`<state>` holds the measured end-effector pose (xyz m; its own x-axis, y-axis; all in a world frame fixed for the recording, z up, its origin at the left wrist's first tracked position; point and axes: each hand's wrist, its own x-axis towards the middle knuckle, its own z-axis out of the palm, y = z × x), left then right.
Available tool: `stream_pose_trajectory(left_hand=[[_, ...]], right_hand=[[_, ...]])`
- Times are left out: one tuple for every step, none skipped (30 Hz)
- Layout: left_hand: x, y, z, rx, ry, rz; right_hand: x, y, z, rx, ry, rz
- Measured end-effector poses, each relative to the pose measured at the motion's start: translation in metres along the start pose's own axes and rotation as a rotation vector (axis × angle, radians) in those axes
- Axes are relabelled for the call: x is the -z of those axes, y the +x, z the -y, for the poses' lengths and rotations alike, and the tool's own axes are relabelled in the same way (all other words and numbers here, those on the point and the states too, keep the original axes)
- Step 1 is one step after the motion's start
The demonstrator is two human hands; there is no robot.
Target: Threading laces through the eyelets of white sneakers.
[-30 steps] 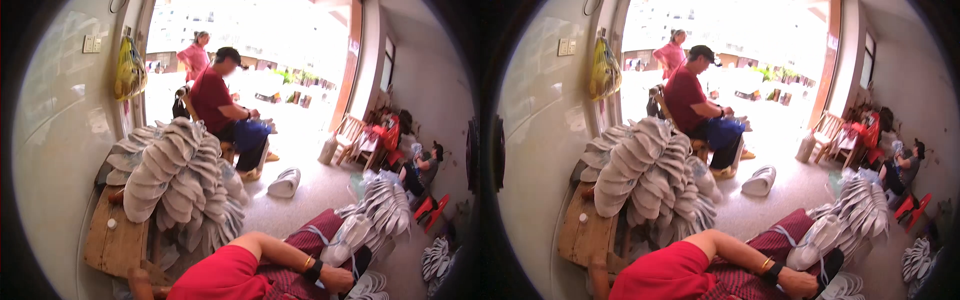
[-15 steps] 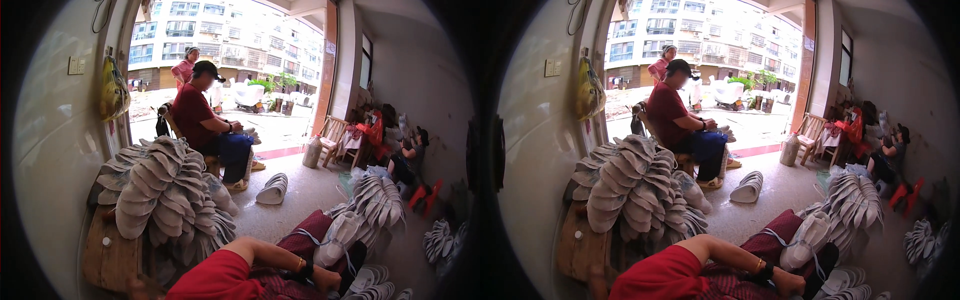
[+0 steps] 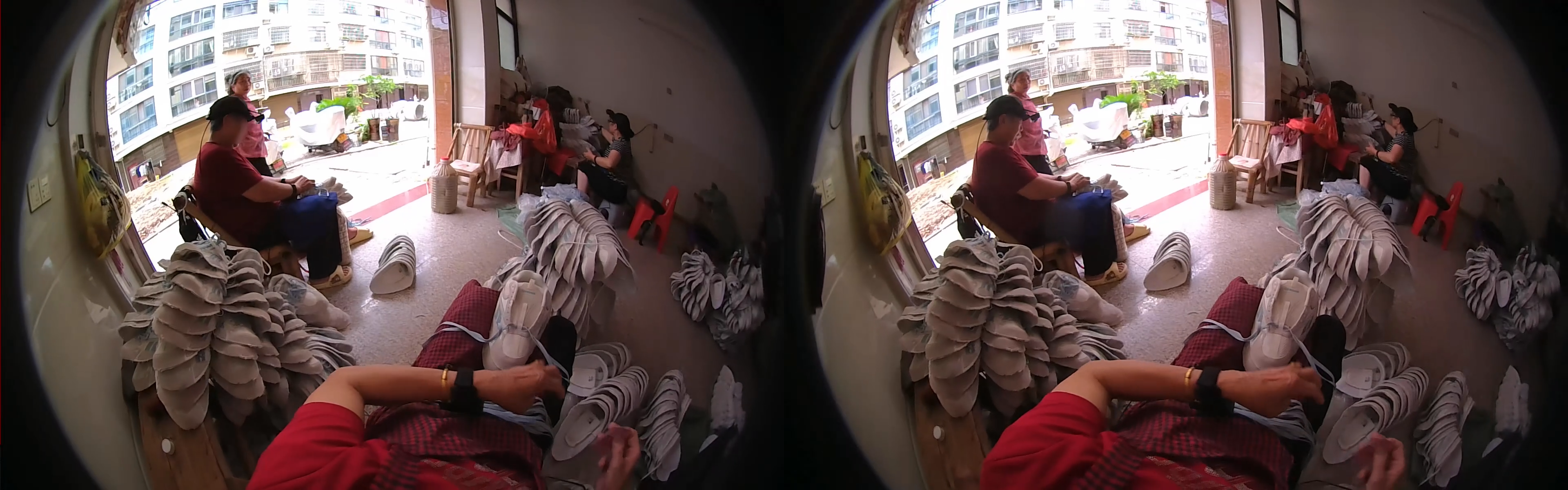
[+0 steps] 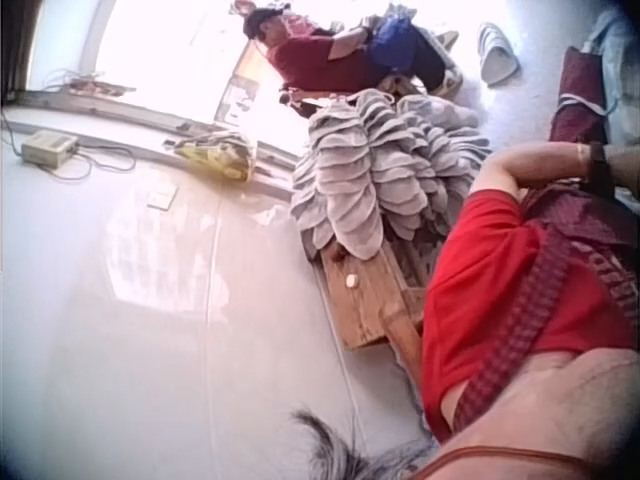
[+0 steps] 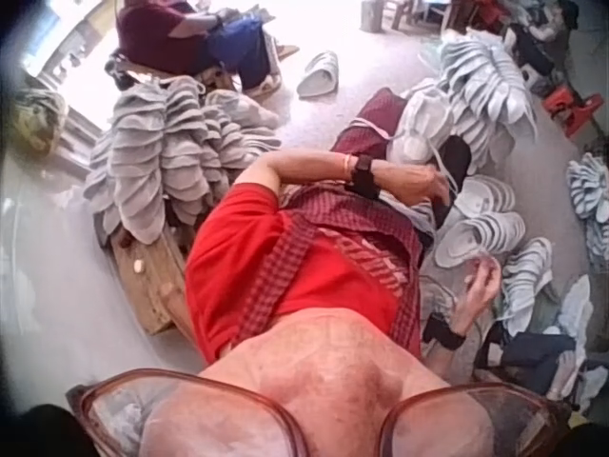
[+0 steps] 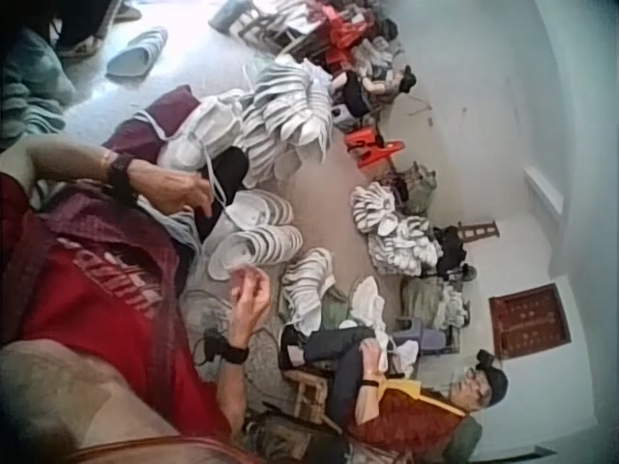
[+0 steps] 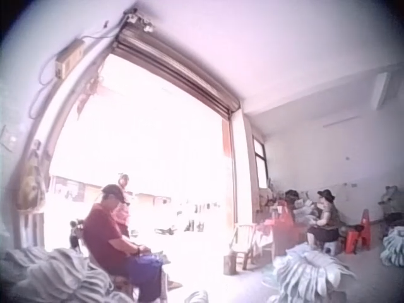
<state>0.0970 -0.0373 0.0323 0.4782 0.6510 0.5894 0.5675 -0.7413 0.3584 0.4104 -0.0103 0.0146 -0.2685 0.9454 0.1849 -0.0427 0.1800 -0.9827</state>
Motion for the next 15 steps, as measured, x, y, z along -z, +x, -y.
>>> stream_pose_trajectory(left_hand=[[0.008, 0.002, -0.009, -0.001, 0.000, -0.004], [0.015, 0.003, -0.018, 0.090, -0.021, -0.058], [0.023, 0.003, -0.025, 0.186, -0.039, -0.122], [0.028, 0.007, -0.028, 0.236, -0.233, -0.019], [0.027, 0.010, -0.034, 0.228, -0.231, -0.022], [0.030, 0.005, -0.041, 0.290, -0.321, 0.023], [0.031, 0.001, -0.048, 0.350, -0.414, 0.070], [0.031, -0.002, -0.054, 0.385, -0.527, 0.039], [0.034, -0.004, -0.052, 0.385, -0.517, 0.043], [0.034, -0.007, -0.051, 0.403, -0.556, 0.004], [0.034, -0.009, -0.051, 0.420, -0.598, -0.032], [0.038, -0.010, -0.053, 0.384, -0.697, -0.084], [0.044, -0.010, -0.054, 0.412, -0.607, -0.097], [0.051, -0.013, -0.054, 0.503, -0.583, -0.108], [0.059, -0.016, -0.053, 0.593, -0.561, -0.112]], right_hand=[[-0.011, 0.006, 0.004, 0.056, 0.021, 0.055], [-0.022, 0.010, 0.007, 0.112, -0.132, 0.077], [-0.034, 0.014, 0.015, 0.117, -0.138, 0.095], [-0.042, 0.014, 0.025, 0.104, -0.118, 0.128], [-0.047, 0.015, 0.029, 0.092, -0.096, 0.160], [-0.060, 0.025, 0.028, 0.148, -0.107, 0.209], [-0.068, 0.032, 0.029, 0.159, -0.103, 0.240], [-0.083, 0.033, 0.040, 0.202, -0.063, 0.283], [-0.098, 0.035, 0.051, 0.244, -0.023, 0.323], [-0.108, 0.039, 0.059, 0.280, -0.030, 0.316], [-0.117, 0.041, 0.062, 0.276, -0.031, 0.307], [-0.125, 0.044, 0.063, 0.312, -0.042, 0.306], [-0.130, 0.047, 0.063, 0.341, -0.055, 0.305], [-0.135, 0.051, 0.067, 0.288, -0.092, 0.347], [-0.140, 0.055, 0.072, 0.231, -0.129, 0.383]])
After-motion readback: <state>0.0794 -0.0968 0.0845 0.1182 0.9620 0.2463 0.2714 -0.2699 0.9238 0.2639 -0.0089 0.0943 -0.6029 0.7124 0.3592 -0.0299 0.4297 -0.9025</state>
